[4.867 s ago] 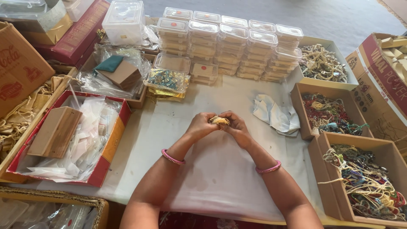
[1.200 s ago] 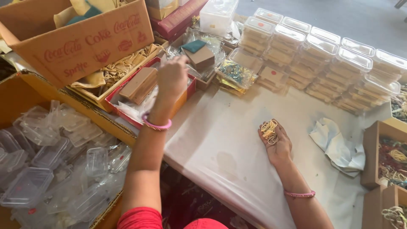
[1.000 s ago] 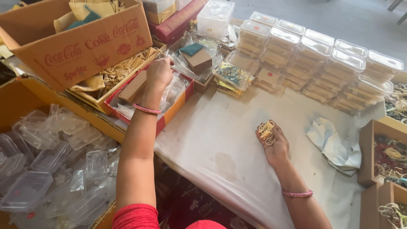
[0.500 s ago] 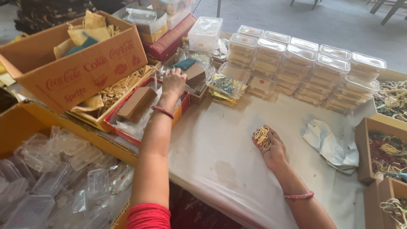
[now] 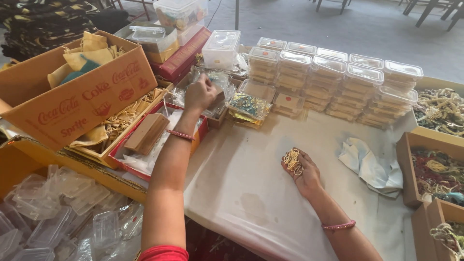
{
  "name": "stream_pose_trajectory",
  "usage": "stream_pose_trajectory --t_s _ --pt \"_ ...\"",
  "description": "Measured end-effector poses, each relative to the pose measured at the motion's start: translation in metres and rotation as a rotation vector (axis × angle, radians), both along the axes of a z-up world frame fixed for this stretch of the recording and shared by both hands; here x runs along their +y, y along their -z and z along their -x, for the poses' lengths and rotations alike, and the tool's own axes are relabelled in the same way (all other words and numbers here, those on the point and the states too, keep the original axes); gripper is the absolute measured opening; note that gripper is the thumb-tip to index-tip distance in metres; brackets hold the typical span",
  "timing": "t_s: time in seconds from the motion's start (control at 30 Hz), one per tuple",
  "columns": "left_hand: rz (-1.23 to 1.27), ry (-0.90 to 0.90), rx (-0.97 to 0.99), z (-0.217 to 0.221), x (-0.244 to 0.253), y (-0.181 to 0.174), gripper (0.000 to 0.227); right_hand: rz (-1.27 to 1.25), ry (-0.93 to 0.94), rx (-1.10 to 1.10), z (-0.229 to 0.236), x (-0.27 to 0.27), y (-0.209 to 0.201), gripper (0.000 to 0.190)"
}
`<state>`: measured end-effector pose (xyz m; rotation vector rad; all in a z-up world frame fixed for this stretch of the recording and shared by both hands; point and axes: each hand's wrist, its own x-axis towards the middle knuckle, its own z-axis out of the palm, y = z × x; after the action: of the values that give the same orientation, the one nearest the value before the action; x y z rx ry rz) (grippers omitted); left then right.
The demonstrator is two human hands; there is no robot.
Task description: The person sits at a table and packs jewelry items into small plastic containers. They first place a green beaded item into a container, then wipe a gold-colored necklace with a white cloth before placing it into another container. The containers are then stacked on the table.
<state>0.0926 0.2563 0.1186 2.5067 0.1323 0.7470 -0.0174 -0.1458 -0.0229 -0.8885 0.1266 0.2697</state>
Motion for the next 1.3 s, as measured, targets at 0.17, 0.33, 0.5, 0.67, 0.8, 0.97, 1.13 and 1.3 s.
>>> stream_pose_trajectory --t_s 0.17,0.33,0.5,0.67,0.8,0.97,1.13,1.3 --pt "0.160 0.379 0.063 0.001 -0.082 0.025 0.010 0.006 -0.001 -0.011 -0.002 0.001 0.003 0.036" --pt "0.886 0.883 0.486 0.010 -0.176 0.096 0.029 0.030 0.019 0.007 0.005 0.002 -0.010 0.037" --pt "1.012 0.906 0.387 0.052 -0.223 0.098 0.038 -0.078 -0.028 -0.026 0.004 -0.003 -0.008 0.035" --pt "0.969 0.823 0.239 0.040 -0.227 0.140 0.046 -0.134 -0.029 -0.004 0.000 -0.005 -0.001 0.031" --pt "0.810 0.750 0.215 0.040 -0.224 0.160 0.051 -0.025 0.006 0.041 -0.002 -0.003 0.005 0.015" --pt "0.015 0.887 -0.286 0.091 -0.215 0.078 0.080 0.018 0.009 0.039 -0.001 -0.005 0.005 0.017" --pt "-0.258 1.004 -0.324 0.093 -0.217 0.086 0.111 0.038 -0.021 0.047 -0.003 -0.010 0.004 0.020" --pt "-0.178 0.937 -0.021 0.085 -0.224 0.107 0.104 0.082 -0.079 0.016 -0.010 -0.018 0.017 0.017"
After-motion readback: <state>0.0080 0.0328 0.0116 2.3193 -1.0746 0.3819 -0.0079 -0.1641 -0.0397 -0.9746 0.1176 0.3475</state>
